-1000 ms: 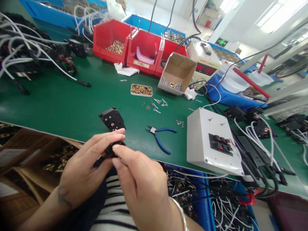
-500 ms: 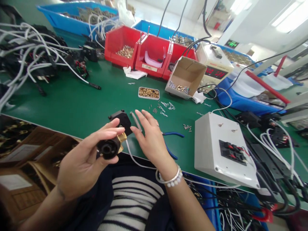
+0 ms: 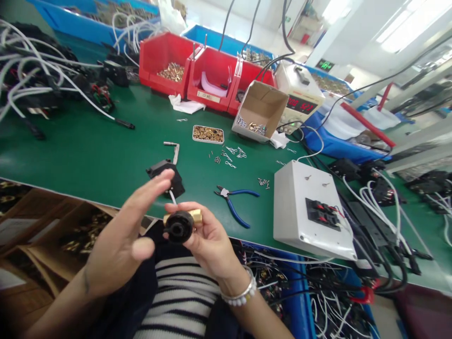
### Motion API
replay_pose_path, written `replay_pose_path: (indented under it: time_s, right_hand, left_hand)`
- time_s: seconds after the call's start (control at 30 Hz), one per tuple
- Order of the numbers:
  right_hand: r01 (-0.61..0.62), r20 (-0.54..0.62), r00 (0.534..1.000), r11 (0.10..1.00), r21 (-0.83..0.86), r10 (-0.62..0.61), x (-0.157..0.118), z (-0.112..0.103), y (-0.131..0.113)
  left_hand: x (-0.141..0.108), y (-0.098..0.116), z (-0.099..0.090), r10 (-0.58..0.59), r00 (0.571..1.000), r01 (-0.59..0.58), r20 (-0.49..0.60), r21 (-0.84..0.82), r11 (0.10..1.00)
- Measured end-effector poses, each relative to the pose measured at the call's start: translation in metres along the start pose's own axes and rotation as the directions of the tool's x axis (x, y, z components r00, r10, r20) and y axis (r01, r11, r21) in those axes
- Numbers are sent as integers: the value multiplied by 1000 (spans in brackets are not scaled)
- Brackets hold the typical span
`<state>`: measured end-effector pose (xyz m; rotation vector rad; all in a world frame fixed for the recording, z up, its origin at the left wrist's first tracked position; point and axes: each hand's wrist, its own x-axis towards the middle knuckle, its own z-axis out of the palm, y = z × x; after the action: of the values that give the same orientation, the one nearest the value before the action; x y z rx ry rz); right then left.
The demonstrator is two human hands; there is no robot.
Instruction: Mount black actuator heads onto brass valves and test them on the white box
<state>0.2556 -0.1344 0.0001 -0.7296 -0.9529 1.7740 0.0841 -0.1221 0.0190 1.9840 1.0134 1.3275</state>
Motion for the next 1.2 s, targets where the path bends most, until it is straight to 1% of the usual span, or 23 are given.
replay_pose_path:
  time_s: [0.03,0.1,0.13,0.2,0.27,0.3,0.37,0.4,0.43,0.5,0.57,0.6,0.63,0.7,0.77,0.83,0.9,0.93,0.97,1.0,1.07,1.13,1.2]
  right_hand:
    - [3,-12,1000,1000,10,-3,-1,0,-2]
    - [12,-31,999,1000,23,-11,-2,0,-5]
    - [22,-28,999,999,34,-21,-3,0,-6]
    - [38,-17,999,998,56,-37,-5,1,-7]
    - [40,-25,999,997,58,-38,-6,2,-7]
    - [34,-36,999,998,53,-32,-6,2,-7]
    - [20,-59,998,999,49,-17,-6,2,-7]
    - [17,-62,998,998,56,-13,-6,2,-7]
    - [17,-60,998,997,69,-13,-6,3,-8]
    - [18,-55,998,995,98,-12,-6,3,-8]
    - [25,-43,999,991,129,-20,-6,3,-7]
    - [30,-33,999,989,143,-26,-7,3,-7]
    - [35,-26,999,988,149,-31,-7,3,-6]
    - [44,-27,999,991,130,-41,-8,3,-5]
    - [33,-55,998,996,87,-28,-8,3,-5]
    - [10,-77,997,998,55,-6,-7,3,-4]
    - [-7,-83,997,999,39,11,-6,4,-3]
    - [-10,-89,996,1000,28,12,-6,4,-3]
    - [-15,-99,995,1000,15,16,-6,4,-2]
    - [-22,-115,993,1000,-2,21,-6,4,-2]
    - [-46,-149,988,998,-30,41,-8,5,-2]
    - [-60,-152,987,998,-34,54,-11,6,-4]
    - [-54,-118,992,998,-9,53,-16,7,-8]
  left_hand:
    - [0,-7,0,-58,994,61,-90,31,998]
    - [3,-26,0,-168,945,211,-281,131,969]
    - [5,-36,0,-203,920,274,-334,180,945]
    - [9,-53,2,-274,898,366,-344,237,900]
    - [13,-59,4,-287,890,387,-356,253,887]
    - [13,-58,5,-259,889,367,-378,250,896]
    - [11,-46,5,-173,890,287,-422,224,931]
    - [9,-38,5,-132,897,234,-423,198,952]
    - [6,-29,4,-109,912,186,-396,161,969]
    - [2,-15,1,-92,955,118,-282,76,990]
    - [0,-11,-1,-74,975,89,-212,64,994]
    - [0,-13,-1,-79,972,103,-220,98,990]
    - [1,-19,-2,-95,962,135,-257,146,980]
    - [7,-35,0,-178,927,263,-331,232,937]
    - [14,-53,3,-279,906,372,-318,286,883]
    - [20,-65,8,-297,906,398,-301,372,839]
    - [24,-69,13,-287,916,388,-282,432,814]
    - [24,-68,15,-293,915,391,-278,431,813]
    - [24,-66,17,-317,907,408,-277,391,825]
    - [24,-63,19,-357,890,434,-283,288,853]
    - [21,-55,21,-449,852,461,-270,-23,887]
    - [19,-44,21,-511,839,440,-189,-319,840]
    - [19,-32,19,-542,837,432,-78,-514,741]
